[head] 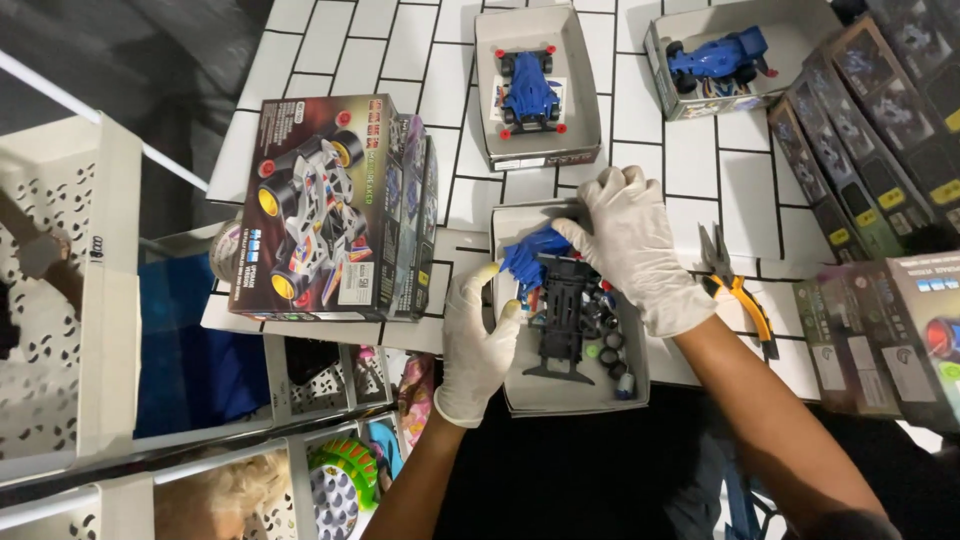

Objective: Assembling a plastic toy car model by fitting parts together and using pliers to trim or adjust components.

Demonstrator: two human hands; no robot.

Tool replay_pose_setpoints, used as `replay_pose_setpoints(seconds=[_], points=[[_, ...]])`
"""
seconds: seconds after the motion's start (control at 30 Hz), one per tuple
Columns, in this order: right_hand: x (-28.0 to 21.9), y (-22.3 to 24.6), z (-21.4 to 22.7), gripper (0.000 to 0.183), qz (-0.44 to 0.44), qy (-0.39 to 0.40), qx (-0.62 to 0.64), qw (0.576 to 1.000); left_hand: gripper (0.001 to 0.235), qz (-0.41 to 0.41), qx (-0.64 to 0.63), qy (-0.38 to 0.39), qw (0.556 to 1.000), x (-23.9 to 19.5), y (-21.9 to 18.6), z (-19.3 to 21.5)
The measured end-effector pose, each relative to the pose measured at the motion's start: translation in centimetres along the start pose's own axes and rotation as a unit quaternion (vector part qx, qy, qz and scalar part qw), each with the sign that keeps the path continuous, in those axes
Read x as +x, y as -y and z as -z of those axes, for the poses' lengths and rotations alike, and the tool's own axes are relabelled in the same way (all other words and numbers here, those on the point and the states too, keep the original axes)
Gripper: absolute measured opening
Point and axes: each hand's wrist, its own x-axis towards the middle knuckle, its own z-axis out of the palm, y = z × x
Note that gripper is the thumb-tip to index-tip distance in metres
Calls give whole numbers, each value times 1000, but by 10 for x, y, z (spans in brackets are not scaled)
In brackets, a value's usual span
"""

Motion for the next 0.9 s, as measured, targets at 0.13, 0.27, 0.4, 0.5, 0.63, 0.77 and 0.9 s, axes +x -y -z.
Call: replay_pose_setpoints(seconds=[0.13,0.27,0.4,0.5,0.63,0.77,0.9], points=[[1,-16,-6,26,33,1,-28,999,49,6,-20,-1,1000,1,-3,4],[11,-31,-23,12,40,26,8,999,57,12,-37,4,999,6,-8,4],[5,-32,-3,10,26,26,93,995,59,14,-34,25,999,9,-15,8],[8,-26,39,9,-1,54,150,987,59,41,-20,40,998,6,5,1],[17,-23,65,9,-41,86,232,968,62,79,-43,66,994,16,-7,10],[26,-32,71,7,-92,36,355,930,68,82,-81,103,988,19,-21,27],[47,-43,117,9,-161,66,398,901,65,118,-91,150,977,32,-57,42]])
